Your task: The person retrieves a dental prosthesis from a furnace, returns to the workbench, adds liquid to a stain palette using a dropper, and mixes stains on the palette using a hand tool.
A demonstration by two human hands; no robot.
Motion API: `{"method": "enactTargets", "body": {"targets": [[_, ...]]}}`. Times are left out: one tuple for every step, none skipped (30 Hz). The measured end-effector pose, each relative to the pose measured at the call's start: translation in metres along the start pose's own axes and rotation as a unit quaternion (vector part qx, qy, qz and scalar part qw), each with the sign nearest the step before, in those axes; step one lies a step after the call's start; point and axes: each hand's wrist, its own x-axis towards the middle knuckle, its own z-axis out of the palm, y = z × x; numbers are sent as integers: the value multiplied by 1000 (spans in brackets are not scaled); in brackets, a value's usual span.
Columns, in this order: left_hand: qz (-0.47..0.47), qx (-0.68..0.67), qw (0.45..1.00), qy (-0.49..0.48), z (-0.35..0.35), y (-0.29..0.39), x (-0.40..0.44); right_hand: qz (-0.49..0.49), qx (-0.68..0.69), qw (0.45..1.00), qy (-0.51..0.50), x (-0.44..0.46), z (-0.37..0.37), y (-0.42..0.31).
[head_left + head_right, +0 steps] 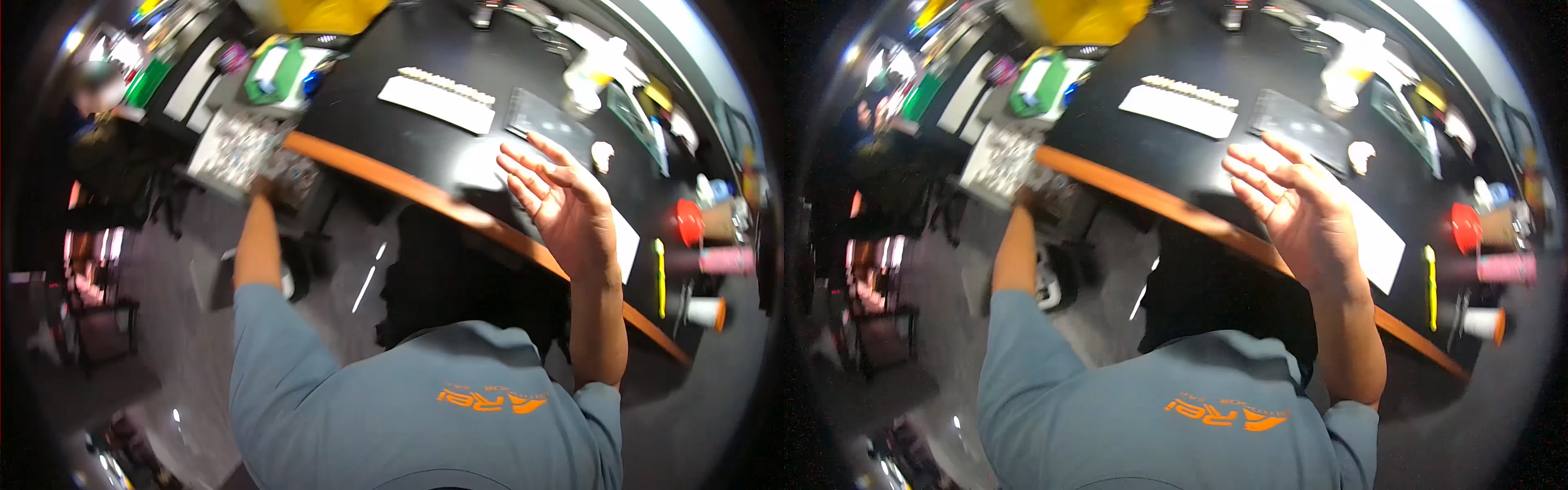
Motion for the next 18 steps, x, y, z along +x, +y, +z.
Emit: {"method": "enactTargets", "body": {"targets": [[19,25,999,-12,1,-1,-3,-30,-57,998,-6,-7,-5,-14],[36,53,998,-30,1,-1,-5,-73,-142,987,0,-11,-14,-28],[55,85,994,-50,-1,-2,-6,-110,-225,968,5,-11,-25,-41],[77,121,987,-69,-2,1,-9,-177,-386,905,31,-9,-35,-53],[96,160,980,-74,-3,2,-12,-210,-513,831,41,-6,-45,-66],[100,202,972,-62,-8,12,-21,-219,-606,764,42,2,-57,-77],[101,244,963,-49,-14,20,-28,-235,-696,677,47,11,-70,-86],[42,166,985,-5,-10,20,-26,-212,-722,659,23,18,-74,-91],[-17,84,996,37,-1,18,-19,-187,-746,640,-2,25,-75,-94],[-75,1,994,76,-4,25,-22,-161,-788,593,-35,36,-75,-95],[-92,-29,994,52,-11,29,-24,-132,-827,542,-69,48,-75,-94],[-108,-59,992,25,-35,40,-39,-156,-841,509,-96,62,-81,-88],[-123,-87,989,-3,-53,49,-52,-177,-853,476,-122,75,-83,-82],[-150,-137,979,7,-60,53,-60,-124,-874,453,-126,83,-72,-83],[-138,-172,972,82,-67,62,-76,-69,-890,431,-129,92,-61,-83],[-127,-206,958,156,-78,77,-102,-35,-899,418,-125,101,-55,-81],[-114,-238,936,231,-83,86,-123,-2,-906,406,-122,111,-52,-81],[-69,-284,913,283,-78,83,-136,-27,-908,393,-140,125,-58,-80]]}}
